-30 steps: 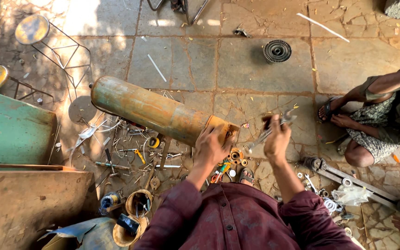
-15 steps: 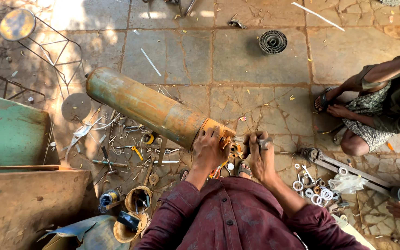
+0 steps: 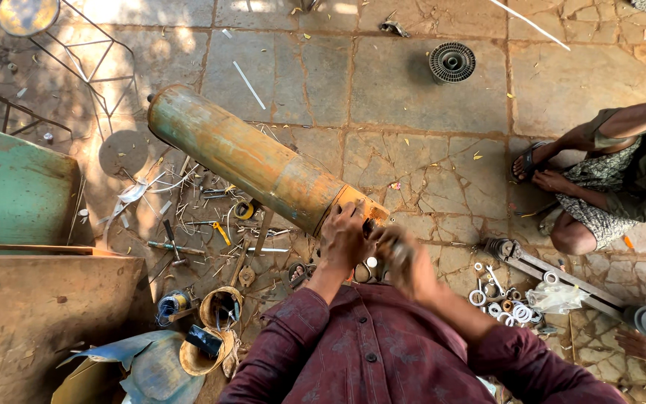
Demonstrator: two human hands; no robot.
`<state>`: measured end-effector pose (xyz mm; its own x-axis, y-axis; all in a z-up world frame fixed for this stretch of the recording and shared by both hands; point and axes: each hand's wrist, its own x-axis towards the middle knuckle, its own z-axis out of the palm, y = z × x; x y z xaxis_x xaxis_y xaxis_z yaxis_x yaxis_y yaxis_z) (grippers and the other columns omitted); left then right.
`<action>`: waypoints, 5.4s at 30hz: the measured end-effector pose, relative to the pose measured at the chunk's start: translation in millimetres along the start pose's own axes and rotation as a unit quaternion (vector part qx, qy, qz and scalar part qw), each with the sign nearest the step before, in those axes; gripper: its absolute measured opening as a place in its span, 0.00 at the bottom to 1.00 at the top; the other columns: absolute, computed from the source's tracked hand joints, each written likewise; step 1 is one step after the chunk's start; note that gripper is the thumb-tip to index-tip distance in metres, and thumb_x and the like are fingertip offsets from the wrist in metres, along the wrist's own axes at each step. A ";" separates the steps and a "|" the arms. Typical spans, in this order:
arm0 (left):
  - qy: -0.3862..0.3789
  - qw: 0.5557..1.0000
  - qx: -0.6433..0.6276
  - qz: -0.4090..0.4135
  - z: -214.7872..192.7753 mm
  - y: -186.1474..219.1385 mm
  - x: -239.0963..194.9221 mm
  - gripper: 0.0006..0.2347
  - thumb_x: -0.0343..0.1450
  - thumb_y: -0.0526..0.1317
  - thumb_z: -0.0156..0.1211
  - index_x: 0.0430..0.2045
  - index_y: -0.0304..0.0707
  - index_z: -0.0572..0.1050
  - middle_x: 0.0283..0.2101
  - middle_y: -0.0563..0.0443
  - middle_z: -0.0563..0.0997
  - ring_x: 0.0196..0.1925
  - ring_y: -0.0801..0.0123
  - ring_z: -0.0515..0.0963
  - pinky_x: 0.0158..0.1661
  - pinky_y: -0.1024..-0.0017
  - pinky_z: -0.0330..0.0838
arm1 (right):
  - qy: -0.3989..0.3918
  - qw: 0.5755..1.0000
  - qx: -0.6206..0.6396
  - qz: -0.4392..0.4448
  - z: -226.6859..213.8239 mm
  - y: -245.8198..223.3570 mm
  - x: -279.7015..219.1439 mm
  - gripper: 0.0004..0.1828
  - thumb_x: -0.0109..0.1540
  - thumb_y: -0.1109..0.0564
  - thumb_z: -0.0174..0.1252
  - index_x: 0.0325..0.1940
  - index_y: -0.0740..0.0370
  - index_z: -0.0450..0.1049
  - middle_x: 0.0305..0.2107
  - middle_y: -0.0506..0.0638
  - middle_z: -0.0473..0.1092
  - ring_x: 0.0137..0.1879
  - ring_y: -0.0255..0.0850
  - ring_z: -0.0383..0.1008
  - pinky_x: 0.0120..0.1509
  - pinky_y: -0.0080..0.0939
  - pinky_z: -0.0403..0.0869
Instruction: The person disassembles and repairs an industrial water pump by removing nuts and internal components using a screwdriver and a metal rod as a chisel.
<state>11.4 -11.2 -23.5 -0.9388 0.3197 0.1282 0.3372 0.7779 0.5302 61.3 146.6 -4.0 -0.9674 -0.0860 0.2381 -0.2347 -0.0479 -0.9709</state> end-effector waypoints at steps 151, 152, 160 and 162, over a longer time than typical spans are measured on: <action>0.091 0.993 0.071 0.036 17.2 -4.4 18.3 0.28 0.59 0.51 0.69 0.49 0.29 0.78 0.44 0.37 0.81 0.48 0.41 0.79 0.49 0.45 0.74 | 0.131 0.976 -0.171 -0.042 -20.4 39.5 26.9 0.17 0.75 0.52 0.41 0.37 0.64 0.64 0.29 0.57 0.71 0.30 0.44 0.70 0.33 0.43 0.71; 0.071 0.996 0.046 0.022 21.9 -6.1 14.3 0.26 0.63 0.49 0.69 0.52 0.31 0.78 0.45 0.39 0.81 0.49 0.43 0.79 0.49 0.49 0.75 | 0.003 0.955 -0.214 -0.207 -15.2 35.3 9.1 0.10 0.75 0.57 0.42 0.43 0.64 0.62 0.38 0.59 0.71 0.39 0.45 0.73 0.41 0.43 0.75; 0.019 1.000 -0.012 0.001 21.7 -12.0 3.6 0.33 0.52 0.43 0.72 0.53 0.28 0.75 0.44 0.41 0.80 0.48 0.44 0.79 0.45 0.55 0.76 | 0.048 0.872 -0.316 -0.370 13.5 -14.8 10.1 0.11 0.64 0.65 0.55 0.50 0.63 0.65 0.47 0.64 0.71 0.47 0.55 0.77 0.47 0.47 0.77; 0.031 0.999 -0.009 0.019 13.6 -8.1 3.1 0.32 0.52 0.43 0.72 0.53 0.31 0.77 0.45 0.42 0.81 0.47 0.42 0.79 0.46 0.55 0.76 | 0.075 0.859 -0.286 -0.417 10.9 -12.8 29.1 0.06 0.67 0.66 0.51 0.47 0.62 0.64 0.39 0.61 0.69 0.39 0.51 0.75 0.40 0.42 0.75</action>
<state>6.7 -9.2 -38.8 -0.9280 0.3144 0.1998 0.3721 0.7560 0.5385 37.2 133.9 15.6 -0.4308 -0.1274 0.8934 -0.8193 0.4702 -0.3281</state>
